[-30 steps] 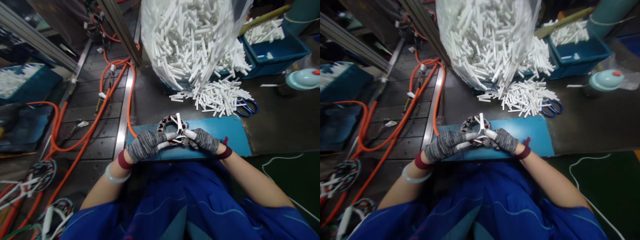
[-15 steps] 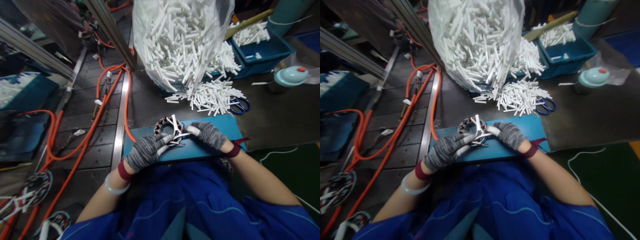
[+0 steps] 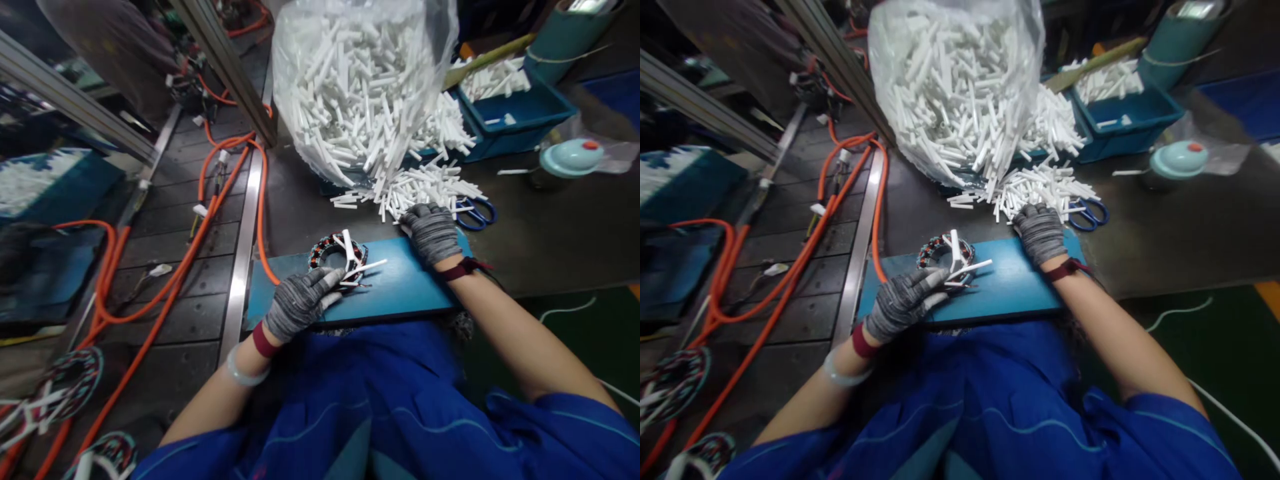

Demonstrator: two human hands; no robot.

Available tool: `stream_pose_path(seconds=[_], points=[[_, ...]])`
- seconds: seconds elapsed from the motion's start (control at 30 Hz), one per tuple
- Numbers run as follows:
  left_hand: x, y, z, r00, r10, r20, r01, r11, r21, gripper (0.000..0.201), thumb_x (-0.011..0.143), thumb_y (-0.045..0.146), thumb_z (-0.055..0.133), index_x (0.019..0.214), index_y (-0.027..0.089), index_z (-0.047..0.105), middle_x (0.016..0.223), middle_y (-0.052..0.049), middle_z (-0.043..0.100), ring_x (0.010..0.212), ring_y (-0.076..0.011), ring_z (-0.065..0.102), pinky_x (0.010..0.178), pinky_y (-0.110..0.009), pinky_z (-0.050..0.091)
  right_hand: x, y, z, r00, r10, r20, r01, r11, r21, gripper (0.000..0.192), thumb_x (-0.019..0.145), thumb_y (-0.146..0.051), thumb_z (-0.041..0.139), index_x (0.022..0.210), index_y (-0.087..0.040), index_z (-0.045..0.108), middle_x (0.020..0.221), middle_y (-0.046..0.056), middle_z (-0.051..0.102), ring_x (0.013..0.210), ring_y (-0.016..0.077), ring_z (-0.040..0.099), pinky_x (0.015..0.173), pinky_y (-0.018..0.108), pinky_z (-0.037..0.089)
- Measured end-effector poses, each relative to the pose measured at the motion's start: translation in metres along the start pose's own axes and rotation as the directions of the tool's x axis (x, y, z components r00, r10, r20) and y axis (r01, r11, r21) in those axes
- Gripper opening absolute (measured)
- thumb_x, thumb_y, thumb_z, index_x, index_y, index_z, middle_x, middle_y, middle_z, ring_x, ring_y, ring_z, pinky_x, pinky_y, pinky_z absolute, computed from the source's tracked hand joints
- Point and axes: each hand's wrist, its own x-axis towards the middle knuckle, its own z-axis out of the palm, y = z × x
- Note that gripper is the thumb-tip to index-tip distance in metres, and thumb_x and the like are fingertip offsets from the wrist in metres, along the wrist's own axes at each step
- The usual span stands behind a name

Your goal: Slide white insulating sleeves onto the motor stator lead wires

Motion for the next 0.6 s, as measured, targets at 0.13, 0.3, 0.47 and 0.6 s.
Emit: stream_pose_path(seconds=[0.13, 0.3, 0.47, 0.6], points=[[0.000, 0.001, 0.003, 0.999, -0.006, -0.046, 0.005, 1.000, -0.017, 0.037, 0.104, 0.041, 0.062, 0.132, 0.020, 0.071, 0.116, -0.011, 0.080, 0.090, -0.0217, 0.079, 0.074, -0.029, 0.062, 0.012, 0.004, -0.002, 0.998, -0.061, 0.020, 0.061, 0.998, -0.032, 0.034, 0.103, -0.020, 0.044, 0.116, -0.011, 0.074, 0.126, 0.021, 0.070, 0.115, 0.0324, 0.060, 0.098, 0.047, 0.043], [0.002, 0.003, 0.003, 0.997, -0.010, -0.072, 0.008, 1.000, -0.028, 0.035, 0.104, 0.040, 0.061, 0.130, 0.019, 0.072, 0.115, -0.011, 0.080, 0.092, -0.0218, 0.079, 0.076, -0.029, 0.063, 0.008, 0.003, -0.009, 0.994, -0.098, -0.044, 0.097, 0.995, -0.014, 0.030, 0.101, -0.023, 0.049, 0.113, -0.009, 0.073, 0.122, 0.020, 0.071, 0.113, 0.0311, 0.061, 0.102, 0.046, 0.045], [0.002, 0.005, 0.001, 0.998, 0.003, -0.065, -0.005, 0.999, -0.034, 0.037, 0.104, 0.039, 0.061, 0.134, 0.018, 0.069, 0.119, -0.011, 0.079, 0.095, -0.0220, 0.079, 0.077, -0.029, 0.063, -0.024, -0.010, -0.002, 0.991, -0.024, -0.134, 0.032, 0.998, 0.058, 0.039, 0.106, -0.030, 0.040, 0.124, -0.009, 0.067, 0.122, 0.020, 0.071, 0.111, 0.0298, 0.064, 0.097, 0.043, 0.051], [0.002, 0.007, 0.000, 0.999, -0.013, -0.050, 0.013, 1.000, -0.008, 0.038, 0.107, 0.042, 0.055, 0.137, 0.021, 0.067, 0.120, -0.010, 0.079, 0.098, -0.0211, 0.078, 0.078, -0.029, 0.063, -0.034, -0.020, 0.007, 0.998, -0.028, -0.052, 0.032, 0.997, 0.077, 0.036, 0.105, -0.032, 0.045, 0.112, -0.013, 0.074, 0.096, 0.017, 0.074, 0.087, 0.0274, 0.066, 0.081, 0.039, 0.051]])
